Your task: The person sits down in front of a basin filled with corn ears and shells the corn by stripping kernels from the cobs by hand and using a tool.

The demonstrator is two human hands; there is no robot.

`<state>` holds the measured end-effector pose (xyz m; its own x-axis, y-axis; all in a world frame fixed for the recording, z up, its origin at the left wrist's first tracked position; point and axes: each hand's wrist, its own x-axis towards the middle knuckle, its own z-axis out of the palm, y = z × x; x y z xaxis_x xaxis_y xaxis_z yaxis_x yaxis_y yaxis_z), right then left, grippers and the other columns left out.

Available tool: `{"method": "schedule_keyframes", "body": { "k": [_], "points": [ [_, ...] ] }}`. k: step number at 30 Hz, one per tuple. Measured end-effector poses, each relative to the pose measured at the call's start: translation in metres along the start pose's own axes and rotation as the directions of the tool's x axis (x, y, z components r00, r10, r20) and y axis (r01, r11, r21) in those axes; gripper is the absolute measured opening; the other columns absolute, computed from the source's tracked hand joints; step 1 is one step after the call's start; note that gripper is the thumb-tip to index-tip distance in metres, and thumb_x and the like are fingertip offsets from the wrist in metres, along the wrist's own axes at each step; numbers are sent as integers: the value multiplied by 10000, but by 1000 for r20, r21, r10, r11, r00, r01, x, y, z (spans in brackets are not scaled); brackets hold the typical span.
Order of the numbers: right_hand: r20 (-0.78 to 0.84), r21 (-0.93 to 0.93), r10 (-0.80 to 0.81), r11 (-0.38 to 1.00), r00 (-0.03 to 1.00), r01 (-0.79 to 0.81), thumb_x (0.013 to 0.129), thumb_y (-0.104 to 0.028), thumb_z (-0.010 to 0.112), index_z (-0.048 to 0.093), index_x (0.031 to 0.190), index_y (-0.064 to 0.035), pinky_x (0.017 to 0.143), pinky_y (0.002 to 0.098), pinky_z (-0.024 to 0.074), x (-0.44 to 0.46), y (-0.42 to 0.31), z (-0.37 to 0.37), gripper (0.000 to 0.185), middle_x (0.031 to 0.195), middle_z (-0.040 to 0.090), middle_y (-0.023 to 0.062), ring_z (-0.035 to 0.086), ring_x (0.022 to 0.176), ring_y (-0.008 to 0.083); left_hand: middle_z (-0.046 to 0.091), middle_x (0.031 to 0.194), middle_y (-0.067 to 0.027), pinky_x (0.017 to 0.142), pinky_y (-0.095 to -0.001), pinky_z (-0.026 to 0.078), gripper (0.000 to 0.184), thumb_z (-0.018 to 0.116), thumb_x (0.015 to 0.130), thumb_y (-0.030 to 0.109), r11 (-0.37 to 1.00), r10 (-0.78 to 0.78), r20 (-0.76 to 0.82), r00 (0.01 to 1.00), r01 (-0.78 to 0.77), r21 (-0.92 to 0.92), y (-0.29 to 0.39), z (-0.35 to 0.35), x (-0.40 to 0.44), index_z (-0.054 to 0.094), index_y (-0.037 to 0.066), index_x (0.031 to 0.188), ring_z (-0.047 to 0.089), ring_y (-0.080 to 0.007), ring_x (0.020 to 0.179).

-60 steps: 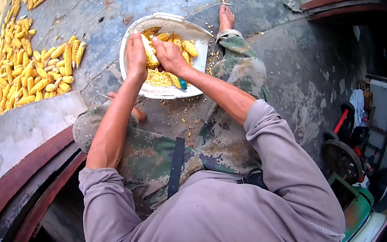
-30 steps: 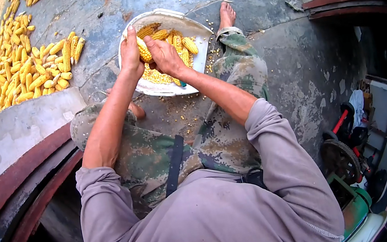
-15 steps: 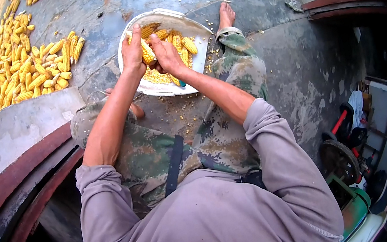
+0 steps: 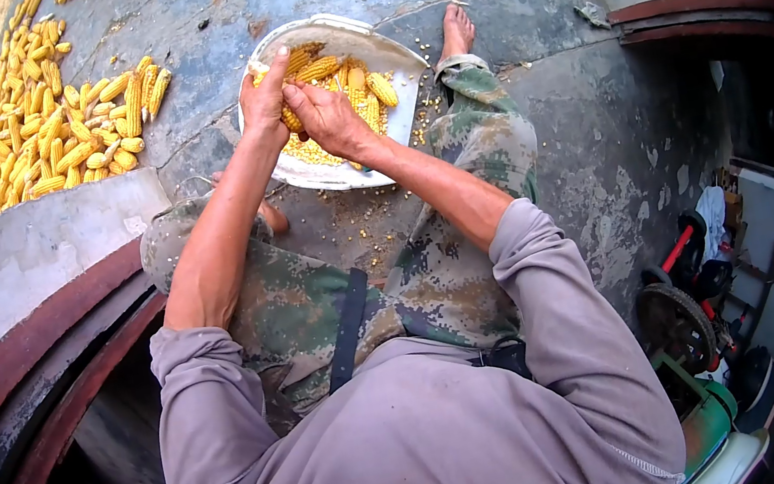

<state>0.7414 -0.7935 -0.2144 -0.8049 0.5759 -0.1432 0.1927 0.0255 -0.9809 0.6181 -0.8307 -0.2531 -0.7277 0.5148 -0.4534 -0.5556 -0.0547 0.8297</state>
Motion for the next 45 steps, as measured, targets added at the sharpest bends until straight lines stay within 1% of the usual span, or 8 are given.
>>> {"method": "schedule_keyframes", "body": {
  "k": [7, 12, 21, 27, 31, 33, 41, 45],
  "points": [
    [-127, -420, -414, 846, 901, 329, 1077, -345, 398, 635, 963, 38, 570, 408, 516, 3, 35, -1, 465, 667, 625, 177, 664, 572, 250, 613, 1262, -207, 967, -385, 482, 782, 759, 839, 516, 990, -26, 9, 1000, 24, 136, 3, 1, -4, 549, -76, 1304, 616, -273, 1105],
    [-21, -87, 148, 985, 989, -149, 1066, -459, 385, 637, 906, 39, 585, 400, 503, 5, -9, -12, 580, 683, 613, 182, 654, 616, 253, 632, 1222, -238, 983, -388, 445, 949, 472, 901, 760, 943, -11, -54, 998, 29, 330, 0, 0, -1, 589, -112, 1257, 583, -294, 1146],
    [50, -622, -483, 670, 874, 406, 1051, -244, 405, 577, 994, 10, 647, 500, 489, 17, 54, -9, 312, 801, 620, 220, 622, 751, 426, 661, 1149, -193, 909, -385, 476, 736, 412, 1018, 585, 926, 15, 21, 1000, -22, 378, 6, 5, -19, 616, -89, 1230, 614, -260, 1051],
    [82, -605, -479, 673, 874, 425, 981, -135, 455, 522, 930, -9, 641, 497, 487, 21, 43, -20, 152, 806, 602, 231, 623, 790, 421, 682, 931, -114, 740, -343, 522, 657, 427, 1027, 563, 968, -181, 46, 982, 170, 184, 11, 8, -19, 667, -44, 1100, 643, -185, 826],
    [17, 43, 166, 985, 986, -166, 1046, -426, 409, 576, 882, 2, 479, 380, 464, 10, -13, -23, 487, 623, 581, 124, 597, 502, 244, 661, 945, -109, 715, -341, 515, 635, 439, 1012, 597, 971, -211, 127, 969, 193, 142, 13, 2, -18, 649, 0, 1055, 637, -180, 830],
    [-7, -15, 165, 986, 986, -165, 1044, -542, 363, 599, 876, 6, 430, 352, 441, 11, -9, -21, 620, 584, 566, 104, 562, 441, 189, 598, 1279, -207, 1028, -367, 420, 738, 552, 972, 570, 968, -119, 167, 979, 78, 237, -11, -9, 0, 552, -84, 1316, 542, -257, 1217],
    [-123, -252, -66, 967, 990, 33, 1033, -349, 481, 622, 988, 7, 636, 420, 521, 17, 14, -20, 386, 808, 659, 160, 661, 701, 269, 618, 1230, -217, 912, -373, 494, 632, 620, 958, 418, 953, -124, 151, 981, 76, 293, -11, -17, -6, 515, -87, 1325, 608, -254, 1100],
    [-25, 79, 199, 977, 980, -197, 959, -242, 607, 661, 1102, 2, 919, 420, 535, 18, -4, -28, 288, 1001, 702, 137, 691, 943, 296, 664, 1050, -168, 753, -365, 553, 529, 635, 961, 384, 925, 48, 74, 996, -72, 374, -9, -22, -6, 546, -39, 1266, 677, -252, 894]
  ]
}}
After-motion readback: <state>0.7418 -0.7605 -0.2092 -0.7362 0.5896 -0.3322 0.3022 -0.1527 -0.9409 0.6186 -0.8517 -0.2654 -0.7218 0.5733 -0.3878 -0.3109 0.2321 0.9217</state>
